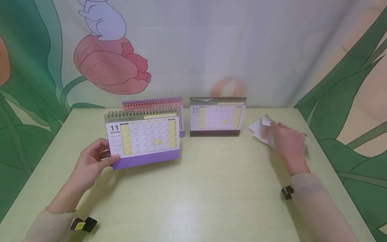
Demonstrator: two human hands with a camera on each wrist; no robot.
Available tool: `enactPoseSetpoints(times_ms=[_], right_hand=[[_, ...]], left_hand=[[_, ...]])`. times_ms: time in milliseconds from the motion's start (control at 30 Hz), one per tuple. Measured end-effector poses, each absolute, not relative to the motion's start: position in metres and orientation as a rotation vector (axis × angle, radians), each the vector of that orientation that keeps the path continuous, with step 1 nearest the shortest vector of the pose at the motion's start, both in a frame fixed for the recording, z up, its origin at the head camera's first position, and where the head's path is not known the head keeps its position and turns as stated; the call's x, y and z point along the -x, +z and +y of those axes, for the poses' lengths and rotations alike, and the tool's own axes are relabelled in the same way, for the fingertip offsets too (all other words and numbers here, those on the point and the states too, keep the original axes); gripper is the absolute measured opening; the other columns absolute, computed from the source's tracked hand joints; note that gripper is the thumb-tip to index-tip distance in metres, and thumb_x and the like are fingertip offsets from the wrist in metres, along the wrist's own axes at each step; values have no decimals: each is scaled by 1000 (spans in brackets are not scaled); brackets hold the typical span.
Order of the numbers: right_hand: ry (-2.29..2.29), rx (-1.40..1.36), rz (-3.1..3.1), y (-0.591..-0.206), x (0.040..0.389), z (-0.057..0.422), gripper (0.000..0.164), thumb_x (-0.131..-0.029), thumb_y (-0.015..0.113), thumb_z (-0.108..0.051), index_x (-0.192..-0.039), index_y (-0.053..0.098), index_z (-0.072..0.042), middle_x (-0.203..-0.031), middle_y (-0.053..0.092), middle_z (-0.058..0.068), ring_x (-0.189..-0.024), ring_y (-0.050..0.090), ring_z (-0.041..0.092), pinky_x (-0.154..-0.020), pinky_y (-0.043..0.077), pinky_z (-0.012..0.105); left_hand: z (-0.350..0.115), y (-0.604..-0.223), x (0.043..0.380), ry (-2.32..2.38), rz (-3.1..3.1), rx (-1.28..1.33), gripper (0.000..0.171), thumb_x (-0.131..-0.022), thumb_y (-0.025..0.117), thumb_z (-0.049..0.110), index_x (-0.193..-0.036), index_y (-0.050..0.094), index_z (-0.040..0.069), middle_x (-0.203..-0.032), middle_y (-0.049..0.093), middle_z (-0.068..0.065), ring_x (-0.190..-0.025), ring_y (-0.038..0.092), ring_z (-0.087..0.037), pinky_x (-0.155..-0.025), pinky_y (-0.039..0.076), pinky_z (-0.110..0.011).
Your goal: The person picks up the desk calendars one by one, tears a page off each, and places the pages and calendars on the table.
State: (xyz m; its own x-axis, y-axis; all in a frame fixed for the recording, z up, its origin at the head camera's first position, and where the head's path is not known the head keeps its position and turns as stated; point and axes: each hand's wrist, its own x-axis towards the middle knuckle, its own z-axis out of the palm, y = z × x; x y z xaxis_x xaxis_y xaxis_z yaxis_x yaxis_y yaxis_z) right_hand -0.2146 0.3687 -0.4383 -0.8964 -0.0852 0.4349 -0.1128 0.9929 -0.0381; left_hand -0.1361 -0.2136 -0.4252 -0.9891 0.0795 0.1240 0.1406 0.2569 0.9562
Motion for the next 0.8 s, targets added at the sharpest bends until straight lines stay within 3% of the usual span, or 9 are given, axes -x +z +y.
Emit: enactPoseSetpoints(times_ms=[67, 467, 800], right_hand=[[72, -157, -2700, -441, 216, 369, 33, -92, 69, -2, -124, 72, -9, -115, 70, 25, -45, 46, 32, -36, 30, 42], [87, -159, -2950, -448, 216, 363, 50, -89, 53, 5, -136, 64, -10, -93, 67, 33, -61, 58, 45, -43, 41, 48], [110, -273, -2948, -454, 215, 361, 39, -97, 58, 2, -134, 66, -8, -114, 68, 28, -72, 64, 48, -47, 47, 55]], left_hand=[[-214, -426, 136, -1871, -2454, 210, 25, -94, 69, -6, -116, 59, -2, -116, 65, -15, -90, 64, -25, -71, 57, -26], [-213, -429, 138, -1894, -2415, 246, 25, -93, 70, -8, -115, 59, -4, -115, 65, -16, -90, 65, -24, -70, 57, -26], [-214, -430, 136, -1894, -2414, 247, 26, -93, 70, -6, -117, 60, -4, -117, 65, -15, -91, 64, -23, -72, 57, -26]])
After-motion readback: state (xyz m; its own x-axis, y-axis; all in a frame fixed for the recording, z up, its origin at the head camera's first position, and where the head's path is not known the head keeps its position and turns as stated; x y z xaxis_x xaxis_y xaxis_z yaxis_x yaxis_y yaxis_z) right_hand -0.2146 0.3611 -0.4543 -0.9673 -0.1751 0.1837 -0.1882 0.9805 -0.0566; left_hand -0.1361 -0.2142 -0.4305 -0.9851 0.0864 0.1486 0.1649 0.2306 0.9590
